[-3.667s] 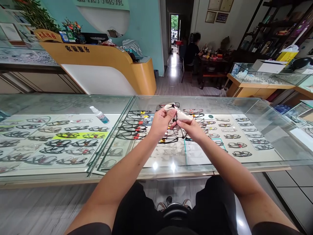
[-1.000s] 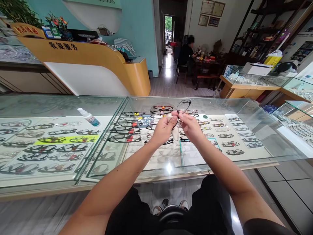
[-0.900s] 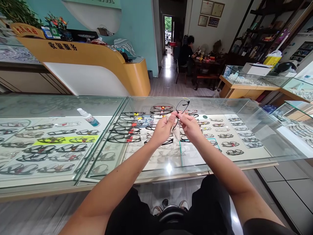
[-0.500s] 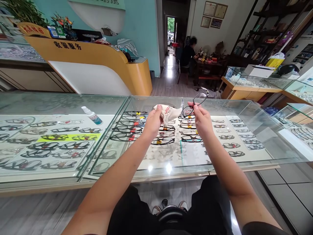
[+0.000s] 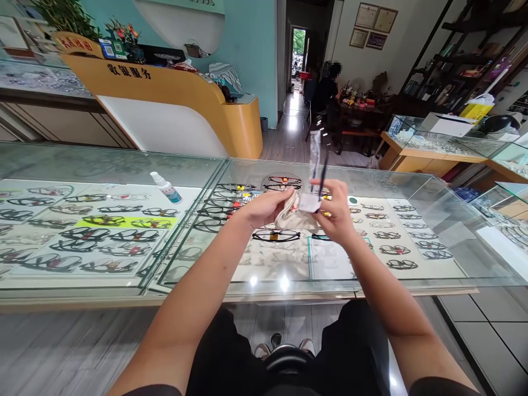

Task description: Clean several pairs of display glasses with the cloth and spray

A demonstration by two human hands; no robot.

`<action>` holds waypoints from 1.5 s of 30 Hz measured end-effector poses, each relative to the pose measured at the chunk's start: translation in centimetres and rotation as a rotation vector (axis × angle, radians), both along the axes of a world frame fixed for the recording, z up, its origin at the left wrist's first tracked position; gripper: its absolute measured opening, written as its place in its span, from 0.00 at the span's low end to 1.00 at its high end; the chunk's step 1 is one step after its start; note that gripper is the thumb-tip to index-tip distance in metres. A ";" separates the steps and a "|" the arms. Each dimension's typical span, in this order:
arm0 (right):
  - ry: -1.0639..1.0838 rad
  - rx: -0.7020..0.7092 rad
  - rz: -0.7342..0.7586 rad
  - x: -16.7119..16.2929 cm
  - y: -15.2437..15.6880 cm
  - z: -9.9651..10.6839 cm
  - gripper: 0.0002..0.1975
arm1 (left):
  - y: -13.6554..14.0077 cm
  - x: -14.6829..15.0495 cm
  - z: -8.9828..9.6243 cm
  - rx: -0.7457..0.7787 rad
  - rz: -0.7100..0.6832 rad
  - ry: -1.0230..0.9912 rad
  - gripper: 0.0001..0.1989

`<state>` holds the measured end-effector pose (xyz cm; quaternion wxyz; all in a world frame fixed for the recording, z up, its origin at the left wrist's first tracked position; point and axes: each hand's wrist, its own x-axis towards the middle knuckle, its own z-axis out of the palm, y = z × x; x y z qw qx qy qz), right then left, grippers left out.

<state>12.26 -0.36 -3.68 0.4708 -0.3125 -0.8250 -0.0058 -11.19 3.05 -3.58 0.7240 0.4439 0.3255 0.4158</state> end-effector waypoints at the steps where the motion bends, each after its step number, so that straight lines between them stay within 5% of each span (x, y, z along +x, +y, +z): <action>1: -0.064 0.008 0.015 -0.3 -0.1 -0.3 0.16 | 0.0 0.0 -0.1 -0.029 -0.030 -0.010 0.21; 5: -0.242 0.002 0.009 -1.3 -0.5 -0.9 0.19 | 0.1 -0.3 -0.3 -0.126 -0.136 -0.023 0.21; 11: -0.268 0.004 0.016 -1.7 -0.9 -0.8 0.19 | 0.4 -0.4 0.0 -0.055 -0.215 -0.023 0.25; 17: 0.006 -0.025 -0.080 -1.7 -0.6 -0.9 0.14 | 0.0 0.1 0.9 0.151 0.004 0.099 0.30; 19: 0.132 -0.124 -0.116 -1.7 -0.3 -1.0 0.08 | -0.2 0.4 0.8 0.219 0.095 0.147 0.31; 25: 0.371 -0.765 0.085 -2.0 1.1 -1.7 0.15 | -0.1 1.7 -0.5 0.329 0.304 0.289 0.35; 28: 0.499 -0.947 0.157 -2.0 1.5 -1.9 0.19 | -0.3 2.3 -1.0 0.327 0.335 0.278 0.37; 36: 0.671 -1.240 0.324 -2.1 2.2 -2.6 0.24 | -0.4 3.2 -1.6 0.316 0.400 0.186 0.38; 45: 0.719 -1.308 0.427 -2.0 2.1 -1.8 0.25 | -0.4 2.7 -1.5 0.321 0.309 0.121 0.32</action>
